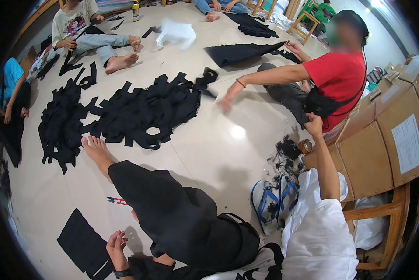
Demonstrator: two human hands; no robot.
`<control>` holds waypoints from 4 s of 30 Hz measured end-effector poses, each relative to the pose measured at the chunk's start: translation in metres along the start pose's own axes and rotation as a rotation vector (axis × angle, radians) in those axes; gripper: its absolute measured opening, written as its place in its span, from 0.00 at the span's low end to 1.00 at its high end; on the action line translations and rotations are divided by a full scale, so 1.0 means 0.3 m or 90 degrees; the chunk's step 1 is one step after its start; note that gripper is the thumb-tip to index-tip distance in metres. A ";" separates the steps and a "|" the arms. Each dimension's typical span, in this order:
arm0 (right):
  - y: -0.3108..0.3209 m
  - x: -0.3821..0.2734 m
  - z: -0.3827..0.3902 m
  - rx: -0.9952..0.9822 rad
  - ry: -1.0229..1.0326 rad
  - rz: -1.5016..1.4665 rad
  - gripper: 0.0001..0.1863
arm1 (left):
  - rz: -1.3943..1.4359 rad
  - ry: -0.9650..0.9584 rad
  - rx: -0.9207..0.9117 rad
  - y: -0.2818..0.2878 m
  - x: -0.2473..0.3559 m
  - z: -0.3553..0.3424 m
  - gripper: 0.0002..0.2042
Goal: The person sits on the floor and uses a utility knife to cut strips from a folded piece of black fabric. They repeatedly align the fabric, cut a strip, and set it aside, accumulating a pile of cut pieces.
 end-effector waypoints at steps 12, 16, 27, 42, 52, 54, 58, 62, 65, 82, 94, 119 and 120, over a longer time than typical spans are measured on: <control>0.070 -0.074 0.064 -0.013 0.330 0.208 0.08 | -0.019 -0.002 0.010 0.031 0.011 -0.005 0.17; 0.023 -0.370 0.110 -0.182 -0.228 -0.016 0.05 | -0.041 -0.005 0.075 0.122 0.049 0.056 0.18; 0.201 -0.396 0.206 -0.558 -0.084 -0.136 0.33 | -0.032 -0.004 0.063 0.218 -0.031 0.024 0.21; -0.084 -1.091 0.540 -0.587 0.490 0.157 0.24 | -0.220 -0.271 0.268 0.844 -0.260 -0.029 0.18; 0.251 -1.708 0.515 -0.597 0.637 0.161 0.20 | -0.647 -0.051 0.291 0.741 -0.322 0.068 0.59; 0.314 -2.006 0.589 -0.531 0.713 0.130 0.16 | -0.595 -0.012 0.256 0.778 -0.346 0.043 0.63; 0.285 -2.460 0.844 -0.455 1.034 -0.065 0.10 | -0.592 0.015 0.244 0.765 -0.351 0.052 0.68; 0.065 -2.650 1.179 -0.647 1.339 0.345 0.13 | -0.595 -0.020 0.251 0.773 -0.330 0.008 0.63; -0.131 -2.663 1.491 -0.632 1.424 0.158 0.18 | -0.593 -0.074 0.307 0.761 -0.321 -0.059 0.59; -0.318 -2.649 1.996 -0.903 1.375 0.351 0.11 | -0.465 -0.150 0.474 1.034 -0.319 -0.062 0.27; -0.428 -2.667 2.244 -0.595 1.128 -0.356 0.21 | -0.463 -0.062 0.496 1.078 -0.332 -0.070 0.23; -0.667 -2.815 1.766 -0.241 1.098 0.003 0.17 | -0.486 0.109 0.467 0.941 -0.139 -0.030 0.25; -0.668 -2.821 1.759 -0.153 1.054 0.011 0.21 | -0.488 0.136 0.449 0.951 -0.142 -0.015 0.27</control>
Point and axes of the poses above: each hand's wrist, its own z-axis away from the middle knuckle, its own y-axis out of the back of the hand, x = y × z, the point moved 1 cm from there along -z, towards the middle knuckle, and after that the axes turned 3 degrees about -x, right-handed, at the moved point
